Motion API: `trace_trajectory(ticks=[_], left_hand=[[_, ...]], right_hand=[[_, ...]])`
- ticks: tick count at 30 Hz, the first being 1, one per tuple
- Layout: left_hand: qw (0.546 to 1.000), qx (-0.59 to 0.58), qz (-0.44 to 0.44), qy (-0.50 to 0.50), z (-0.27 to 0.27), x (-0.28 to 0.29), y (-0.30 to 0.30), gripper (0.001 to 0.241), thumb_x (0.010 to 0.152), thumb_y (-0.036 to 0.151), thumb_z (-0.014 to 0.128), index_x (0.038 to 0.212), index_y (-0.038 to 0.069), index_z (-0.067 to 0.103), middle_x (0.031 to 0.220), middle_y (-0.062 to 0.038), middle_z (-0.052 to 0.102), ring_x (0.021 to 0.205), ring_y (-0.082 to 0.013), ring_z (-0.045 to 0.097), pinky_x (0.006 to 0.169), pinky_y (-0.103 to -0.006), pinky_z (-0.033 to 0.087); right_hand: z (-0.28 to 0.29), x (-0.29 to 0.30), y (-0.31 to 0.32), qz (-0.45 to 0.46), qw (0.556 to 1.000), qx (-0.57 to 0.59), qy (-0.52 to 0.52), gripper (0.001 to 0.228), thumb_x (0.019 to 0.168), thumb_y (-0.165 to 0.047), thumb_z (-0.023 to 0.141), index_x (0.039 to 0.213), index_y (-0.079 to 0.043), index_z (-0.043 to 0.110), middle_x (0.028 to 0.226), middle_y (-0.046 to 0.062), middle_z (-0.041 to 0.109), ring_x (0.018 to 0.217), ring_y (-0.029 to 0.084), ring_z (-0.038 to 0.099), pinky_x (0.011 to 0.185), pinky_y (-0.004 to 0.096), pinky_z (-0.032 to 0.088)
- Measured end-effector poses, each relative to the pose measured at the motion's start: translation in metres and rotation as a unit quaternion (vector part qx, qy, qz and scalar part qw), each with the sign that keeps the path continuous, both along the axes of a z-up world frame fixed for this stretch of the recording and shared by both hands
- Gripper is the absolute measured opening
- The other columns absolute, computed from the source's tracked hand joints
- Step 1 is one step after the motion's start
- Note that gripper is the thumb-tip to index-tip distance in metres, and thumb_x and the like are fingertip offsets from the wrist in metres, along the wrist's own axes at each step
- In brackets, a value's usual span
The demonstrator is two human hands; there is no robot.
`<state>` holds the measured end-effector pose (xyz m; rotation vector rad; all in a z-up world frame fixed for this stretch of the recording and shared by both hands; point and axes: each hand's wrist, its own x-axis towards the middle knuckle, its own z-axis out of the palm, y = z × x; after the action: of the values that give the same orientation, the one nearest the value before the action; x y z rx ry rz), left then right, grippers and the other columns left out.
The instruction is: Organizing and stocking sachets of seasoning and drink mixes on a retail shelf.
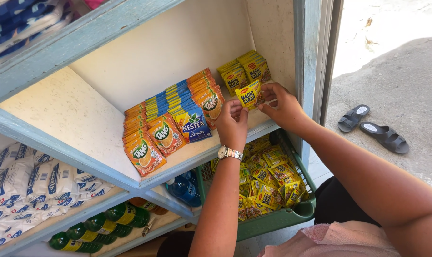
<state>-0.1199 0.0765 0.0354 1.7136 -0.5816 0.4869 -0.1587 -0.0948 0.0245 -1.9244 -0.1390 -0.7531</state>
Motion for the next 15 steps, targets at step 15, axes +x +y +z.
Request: trace_trajectory(ticks=[15], left_hand=[[0.996, 0.028, 0.028, 0.079, 0.005, 0.001, 0.003, 0.014, 0.090, 0.013, 0.075, 0.093, 0.002, 0.067, 0.072, -0.009, 0.074, 0.059, -0.0152, 0.070, 0.056, -0.0300, 0.055]], right_hand=[[-0.016, 0.020, -0.017, 0.034, 0.996, 0.008, 0.083, 0.040, 0.094, -0.010, 0.068, 0.132, -0.003, 0.056, 0.103, 0.006, 0.068, 0.094, 0.014, 0.066, 0.087, 0.029, 0.054]])
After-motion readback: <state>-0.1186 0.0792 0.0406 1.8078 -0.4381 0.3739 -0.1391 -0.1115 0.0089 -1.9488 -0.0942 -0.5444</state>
